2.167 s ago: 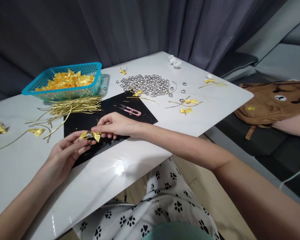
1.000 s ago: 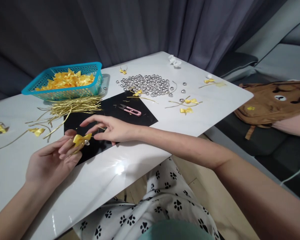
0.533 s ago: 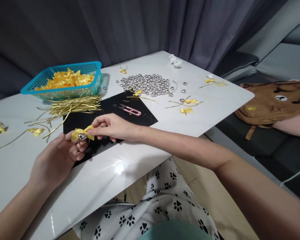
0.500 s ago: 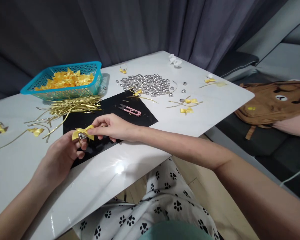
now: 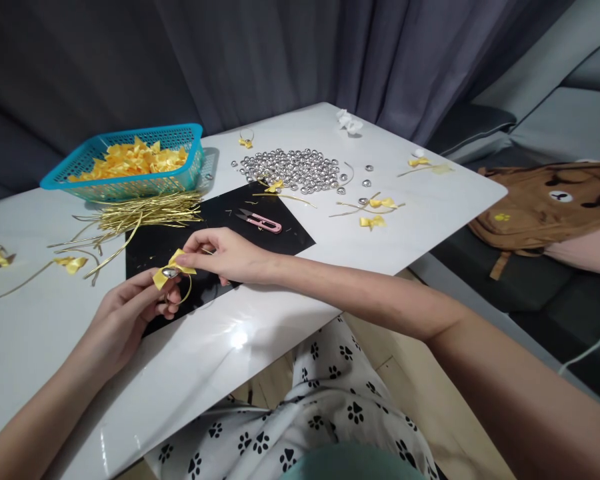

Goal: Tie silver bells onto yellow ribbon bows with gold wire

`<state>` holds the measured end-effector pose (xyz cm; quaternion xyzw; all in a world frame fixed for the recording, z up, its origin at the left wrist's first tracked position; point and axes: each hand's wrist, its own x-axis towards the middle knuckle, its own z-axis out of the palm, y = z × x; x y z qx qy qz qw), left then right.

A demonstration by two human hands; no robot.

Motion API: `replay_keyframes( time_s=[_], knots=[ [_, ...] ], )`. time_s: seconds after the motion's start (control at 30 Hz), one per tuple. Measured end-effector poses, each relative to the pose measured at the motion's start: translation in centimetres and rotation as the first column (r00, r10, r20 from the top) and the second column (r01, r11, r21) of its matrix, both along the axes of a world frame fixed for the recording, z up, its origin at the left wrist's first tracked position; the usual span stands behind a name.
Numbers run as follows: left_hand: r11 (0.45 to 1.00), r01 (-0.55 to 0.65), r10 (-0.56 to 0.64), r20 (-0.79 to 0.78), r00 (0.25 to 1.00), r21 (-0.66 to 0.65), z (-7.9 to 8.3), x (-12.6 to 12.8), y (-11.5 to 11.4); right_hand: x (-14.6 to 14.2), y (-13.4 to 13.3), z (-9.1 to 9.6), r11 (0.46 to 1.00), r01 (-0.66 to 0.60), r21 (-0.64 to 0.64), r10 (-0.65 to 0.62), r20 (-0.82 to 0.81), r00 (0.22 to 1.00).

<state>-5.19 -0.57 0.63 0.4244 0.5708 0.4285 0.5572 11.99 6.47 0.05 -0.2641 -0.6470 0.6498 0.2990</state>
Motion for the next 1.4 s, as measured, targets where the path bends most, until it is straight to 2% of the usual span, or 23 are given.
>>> replay_keyframes(
  time_s=[0.23,0.4,0.47,0.57,0.67,0.8,0.87,0.97,1.1,1.27,1.33,1.4],
  knots=[
    [0.999,-0.001,-0.001,0.044,0.999,0.049,-0.2,-0.3,-0.2,-0.1,0.2,0.0,1.0,0.007,-0.014,-0.007,0.044,0.999],
    [0.987,-0.044,0.055,-0.067,0.996,0.152,-0.7,-0.4,-0.2,-0.2,0.2,0.0,1.0,0.011,-0.013,-0.01,0.063,0.998],
    [0.982,-0.083,0.102,-0.103,0.989,0.171,-0.8,-0.4,-0.2,-0.1,0.3,-0.1,1.0,0.006,0.01,-0.007,0.064,0.998],
    [0.976,-0.105,0.133,-0.143,0.981,0.191,-0.9,-0.5,-0.2,0.2,0.5,0.0,0.993,0.03,0.111,-0.033,0.03,0.999],
    [0.979,-0.071,0.106,-0.179,0.978,0.193,-0.9,-0.6,-0.2,0.7,0.9,0.5,0.975,0.056,0.214,-0.059,0.005,0.998],
    [0.978,0.033,0.016,-0.232,0.973,0.206,-0.8,-0.6,-0.3,1.2,1.7,1.2,0.973,0.065,0.222,-0.056,-0.045,0.997],
    [0.975,0.086,-0.035,-0.242,0.97,0.206,-0.8,-0.6,-0.4,1.4,1.9,1.4,0.973,0.035,0.226,-0.021,-0.066,0.998],
    [0.976,0.107,-0.068,-0.2,0.977,0.19,-0.8,-0.6,-0.5,1.6,1.8,1.3,0.963,-0.086,0.256,0.096,-0.026,0.995],
    [0.986,0.012,0.003,-0.092,0.996,0.167,-0.7,-0.6,-0.3,1.8,1.3,1.0,0.931,-0.227,0.287,0.2,0.123,0.972],
    [0.989,-0.086,0.089,-0.027,0.996,0.118,-0.5,-0.4,-0.1,1.5,1.0,0.5,0.946,-0.214,0.244,0.191,0.114,0.975],
    [0.96,-0.191,0.207,-0.06,0.977,0.206,-0.6,-0.4,-0.1,1.3,1.1,0.3,0.959,-0.181,0.217,0.16,0.111,0.981],
    [0.885,-0.267,0.338,-0.132,0.932,0.38,-0.5,-0.3,-0.2,1.1,1.2,0.0,0.97,-0.135,0.2,0.118,0.093,0.989]
  ],
)
